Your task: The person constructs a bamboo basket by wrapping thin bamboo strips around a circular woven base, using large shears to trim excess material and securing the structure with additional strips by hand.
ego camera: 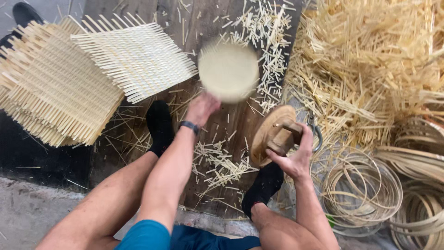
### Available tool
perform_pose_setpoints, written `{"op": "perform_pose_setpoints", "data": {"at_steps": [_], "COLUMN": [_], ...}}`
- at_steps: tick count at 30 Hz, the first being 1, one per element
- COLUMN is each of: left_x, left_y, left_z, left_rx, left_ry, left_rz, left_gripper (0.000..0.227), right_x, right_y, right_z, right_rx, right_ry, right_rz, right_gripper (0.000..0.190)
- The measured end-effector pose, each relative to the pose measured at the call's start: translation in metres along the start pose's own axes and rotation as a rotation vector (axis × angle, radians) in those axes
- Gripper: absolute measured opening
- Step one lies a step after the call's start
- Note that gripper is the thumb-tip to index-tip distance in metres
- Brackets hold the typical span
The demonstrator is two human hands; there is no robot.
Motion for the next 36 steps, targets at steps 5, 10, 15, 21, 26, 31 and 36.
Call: {"op": "perform_pose_setpoints", "data": {"at_steps": [5, 10, 15, 21, 26, 31, 36], "left_x": [0.021, 0.073, 0.030, -0.015, 0.006, 0.088, 0.172], "left_y": [-0.059, -0.040, 0.019, 0.087, 0.064, 0.001, -0.018], "left_z": [0.023, 0.124, 0.081, -0.061, -0.105, -0.017, 0.059], "left_rx": [-0.278, -0.300, -0.059, -0.143, 0.258, -0.051, -0.130], "left_ry": [0.023, 0.363, -0.190, -0.323, -0.368, -0.063, 0.148], "left_rz": [0.213, 0.065, -0.094, -0.485, -0.366, 0.067, -0.065], "left_gripper": [0.054, 0.044, 0.045, 0.037, 0.017, 0.039, 0.046], "right_x": [0.001, 0.016, 0.025, 0.032, 0.034, 0.014, 0.005], "right_y": [-0.011, -0.084, -0.115, -0.146, -0.120, -0.069, -0.077], "right_z": [-0.011, -0.028, -0.105, -0.142, -0.163, -0.152, -0.142], "right_rx": [-0.034, -1.253, -1.275, -0.912, -0.601, -0.934, -0.767], "right_ry": [-0.167, -0.441, -0.679, -0.641, -0.565, -0.383, -0.762], "right_rz": [-0.008, 0.417, 0.266, 0.315, 0.104, -0.045, 0.111], "right_gripper": [0.110, 0.078, 0.057, 0.042, 0.038, 0.049, 0.035]}}
Point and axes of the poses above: each hand's wrist, its own x-axis away from the middle knuckle, its own y-axis out of the back of the hand, z = x × y, the point moved 8 cm from there along -x, towards the middle knuckle, and after that the axes turned 7 degrees about -y, right-handed, at the moved point
